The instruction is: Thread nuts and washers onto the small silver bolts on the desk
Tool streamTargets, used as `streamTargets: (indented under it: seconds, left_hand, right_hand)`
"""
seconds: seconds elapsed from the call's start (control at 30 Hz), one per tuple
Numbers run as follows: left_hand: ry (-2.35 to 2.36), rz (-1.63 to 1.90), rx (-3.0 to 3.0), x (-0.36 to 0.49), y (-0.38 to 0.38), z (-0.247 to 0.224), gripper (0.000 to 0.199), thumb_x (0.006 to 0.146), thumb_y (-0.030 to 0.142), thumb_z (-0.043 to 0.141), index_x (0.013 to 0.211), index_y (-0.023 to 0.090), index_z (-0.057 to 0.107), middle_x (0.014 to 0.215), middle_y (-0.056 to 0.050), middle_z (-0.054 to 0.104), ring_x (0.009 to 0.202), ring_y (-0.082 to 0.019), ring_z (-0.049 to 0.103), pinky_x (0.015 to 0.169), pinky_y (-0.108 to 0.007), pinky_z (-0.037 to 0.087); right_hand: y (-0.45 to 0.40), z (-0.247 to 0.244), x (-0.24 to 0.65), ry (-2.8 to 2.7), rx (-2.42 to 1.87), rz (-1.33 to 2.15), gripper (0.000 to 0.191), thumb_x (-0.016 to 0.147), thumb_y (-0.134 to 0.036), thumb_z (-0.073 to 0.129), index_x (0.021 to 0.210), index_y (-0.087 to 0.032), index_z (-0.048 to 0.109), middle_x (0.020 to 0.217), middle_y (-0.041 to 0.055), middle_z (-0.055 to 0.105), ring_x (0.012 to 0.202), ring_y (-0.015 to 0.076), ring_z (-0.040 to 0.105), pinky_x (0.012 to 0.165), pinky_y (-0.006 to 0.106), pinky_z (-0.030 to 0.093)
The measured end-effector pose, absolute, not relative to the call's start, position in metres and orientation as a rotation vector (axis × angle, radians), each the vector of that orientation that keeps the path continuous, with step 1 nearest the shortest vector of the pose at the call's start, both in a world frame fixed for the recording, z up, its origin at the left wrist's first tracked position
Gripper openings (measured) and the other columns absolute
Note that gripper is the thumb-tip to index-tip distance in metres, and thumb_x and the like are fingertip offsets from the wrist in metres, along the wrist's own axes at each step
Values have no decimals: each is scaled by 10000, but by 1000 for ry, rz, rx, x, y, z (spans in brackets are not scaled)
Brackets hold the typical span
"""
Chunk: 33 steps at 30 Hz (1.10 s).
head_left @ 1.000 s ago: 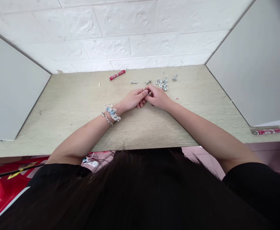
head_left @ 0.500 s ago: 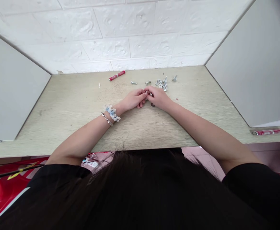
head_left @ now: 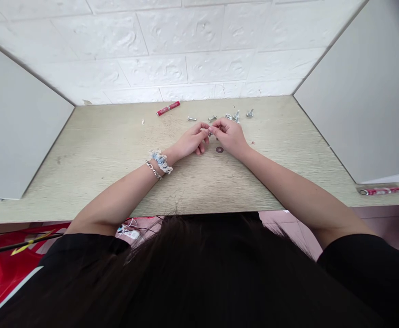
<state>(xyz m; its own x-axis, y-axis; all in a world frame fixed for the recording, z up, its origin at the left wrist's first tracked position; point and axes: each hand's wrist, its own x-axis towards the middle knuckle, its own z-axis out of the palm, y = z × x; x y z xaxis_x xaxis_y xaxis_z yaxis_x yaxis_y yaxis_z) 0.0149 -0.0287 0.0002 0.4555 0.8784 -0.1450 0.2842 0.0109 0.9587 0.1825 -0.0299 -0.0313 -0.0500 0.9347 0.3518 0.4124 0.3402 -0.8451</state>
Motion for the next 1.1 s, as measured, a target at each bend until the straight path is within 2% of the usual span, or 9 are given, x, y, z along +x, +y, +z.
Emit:
streamTargets:
  seconds: [0.1, 0.23, 0.33, 0.47, 0.63, 0.77, 0.93, 1.1]
  left_hand:
    - [1041, 628, 1547, 15, -28, 0, 84, 1094, 150, 483, 1097, 171, 563, 748, 57, 586, 469, -29, 555, 425, -150, 409]
    - [1075, 627, 1554, 16, -26, -2, 139, 1060, 102, 538, 934, 149, 573, 742, 48, 578, 467, -22, 555, 423, -160, 431]
    - [1096, 663, 1544, 17, -26, -4, 185, 1047, 64, 537, 884, 149, 559, 732, 49, 585, 466, -22, 557, 444, -164, 458]
    - [1094, 728, 1541, 18, -25, -7, 186, 1049, 52, 517, 896, 153, 548, 720, 60, 577, 465, -23, 555, 452, -160, 450]
    - [1053, 846, 1578, 17, -16, -16, 175, 1038, 32, 510, 920, 155, 550, 720, 76, 556, 458, -14, 525, 465, -149, 412]
    - [1054, 922, 1646, 16, -12, -23, 143, 1023, 45, 535, 948, 162, 568, 778, 60, 591, 492, -16, 531, 519, -154, 433]
    - [1070, 983, 1754, 13, -13, -23, 94, 1013, 79, 565, 1013, 168, 594, 821, 53, 614, 551, -21, 546, 591, -153, 466]
    - [1068, 987, 1808, 11, -12, -25, 84, 1017, 119, 573, 1065, 173, 617, 833, 49, 618, 566, -23, 560, 596, -148, 466]
  right_hand:
    - [-29, -34, 182, -1624, -1220, 692, 156, 881, -296, 677, 776, -205, 604, 659, -31, 564, 603, 114, 439, 625, 283, 393]
    - [-30, -34, 182, -1631, -1191, 692, 156, 874, -300, 671, 769, -202, 610, 670, -25, 581, 608, 110, 440, 618, 276, 391]
    - [-31, -33, 182, -1635, -1195, 695, 147, 874, -292, 664, 774, -200, 610, 684, -23, 590, 612, 111, 449, 630, 281, 405]
    - [-29, -34, 182, -1633, -1183, 728, 193, 908, -362, 668, 816, -203, 609, 756, -13, 632, 641, 118, 504, 662, 293, 440]
    - [-28, -37, 182, -1587, -1220, 805, 417, 1004, -610, 546, 871, -217, 585, 771, -9, 623, 628, 121, 541, 665, 295, 461]
    - [-28, -37, 181, -1530, -1262, 795, 555, 983, -747, 473, 829, -218, 545, 814, -6, 636, 590, 101, 526, 643, 287, 453]
    - [-29, -36, 181, -1519, -1304, 782, 614, 975, -769, 444, 717, -214, 491, 676, -14, 567, 576, 104, 520, 645, 282, 444]
    - [-28, -35, 180, -1489, -1275, 908, 645, 971, -779, 429, 675, -209, 482, 620, -11, 552, 548, 95, 510, 602, 254, 450]
